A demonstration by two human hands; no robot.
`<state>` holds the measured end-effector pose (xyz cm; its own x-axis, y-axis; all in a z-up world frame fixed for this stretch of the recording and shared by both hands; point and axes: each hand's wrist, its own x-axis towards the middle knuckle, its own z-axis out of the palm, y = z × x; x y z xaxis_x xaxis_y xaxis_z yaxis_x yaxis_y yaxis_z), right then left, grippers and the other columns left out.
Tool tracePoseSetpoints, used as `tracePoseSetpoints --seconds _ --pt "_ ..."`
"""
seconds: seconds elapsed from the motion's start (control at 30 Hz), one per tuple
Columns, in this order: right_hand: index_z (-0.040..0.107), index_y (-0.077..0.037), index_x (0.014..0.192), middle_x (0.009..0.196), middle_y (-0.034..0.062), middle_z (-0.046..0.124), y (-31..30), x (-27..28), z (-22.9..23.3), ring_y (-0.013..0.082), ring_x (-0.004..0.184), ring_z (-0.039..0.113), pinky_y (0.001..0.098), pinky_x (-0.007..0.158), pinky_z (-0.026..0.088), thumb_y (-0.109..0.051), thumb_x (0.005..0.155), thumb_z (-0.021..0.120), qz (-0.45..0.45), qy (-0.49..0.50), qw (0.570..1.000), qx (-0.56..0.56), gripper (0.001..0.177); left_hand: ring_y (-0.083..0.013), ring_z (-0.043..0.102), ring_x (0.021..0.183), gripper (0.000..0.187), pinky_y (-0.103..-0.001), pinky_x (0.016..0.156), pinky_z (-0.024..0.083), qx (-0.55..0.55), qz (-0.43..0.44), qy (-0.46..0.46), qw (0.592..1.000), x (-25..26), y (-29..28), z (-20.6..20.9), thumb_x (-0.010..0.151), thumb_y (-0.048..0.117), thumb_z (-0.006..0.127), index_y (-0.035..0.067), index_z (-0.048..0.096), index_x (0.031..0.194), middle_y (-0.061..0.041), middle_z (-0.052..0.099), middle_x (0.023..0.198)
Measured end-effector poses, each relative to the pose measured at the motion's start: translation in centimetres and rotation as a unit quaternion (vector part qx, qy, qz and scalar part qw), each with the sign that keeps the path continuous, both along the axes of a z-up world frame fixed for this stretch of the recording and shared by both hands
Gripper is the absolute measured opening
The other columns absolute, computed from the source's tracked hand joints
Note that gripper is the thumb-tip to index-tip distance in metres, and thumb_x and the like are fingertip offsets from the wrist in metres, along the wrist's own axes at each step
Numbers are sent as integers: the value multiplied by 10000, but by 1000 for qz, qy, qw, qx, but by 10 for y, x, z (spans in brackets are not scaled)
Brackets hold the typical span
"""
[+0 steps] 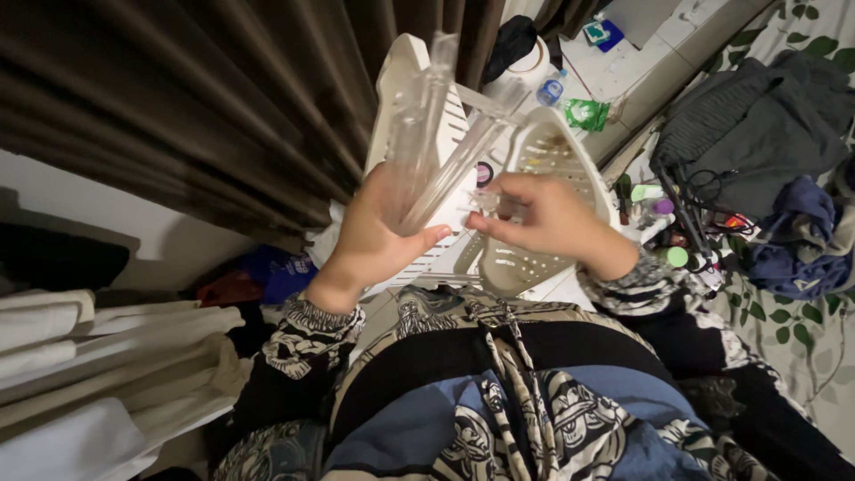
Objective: The person assembles a white plastic basket by inserting clear plastic rods into slots on the basket's sides. They repeatedly insert, remove, and reinsert the rods, adjusting their placement throughout the process.
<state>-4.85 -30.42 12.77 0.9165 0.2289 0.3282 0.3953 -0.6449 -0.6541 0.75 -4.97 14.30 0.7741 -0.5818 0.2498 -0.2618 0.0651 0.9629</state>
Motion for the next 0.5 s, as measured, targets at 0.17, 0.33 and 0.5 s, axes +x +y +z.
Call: tracePoseSetpoints --seconds 0.17,0.33,0.5 --pt "687 -68 890 692 85 675 -12 -2 -9 239 593 673 356 553 515 -415 921 718 37 62 995 -62 350 -225 661 1196 705 -357 1027 535 77 53 -65 993 -3 11 -23 767 77 912 8 491 1329 -129 670 1266" --pt "704 -67 943 648 94 647 0 -17 -19 302 560 650 407 537 508 -474 893 712 -18 -45 987 -156 409 -218 656 1238 690 -371 1068 542 35 36 -107 993 -1 20 -56 788 159 924 28 506 1320 -131 658 1332" --pt "667 -88 870 646 71 638 9 -31 -13 319 564 634 426 546 509 -512 869 719 -21 -105 975 -192 428 -178 669 1139 687 -354 987 558 -63 14 -73 995 -9 29 -79 872 277 845 7 490 1394 -90 662 1243"
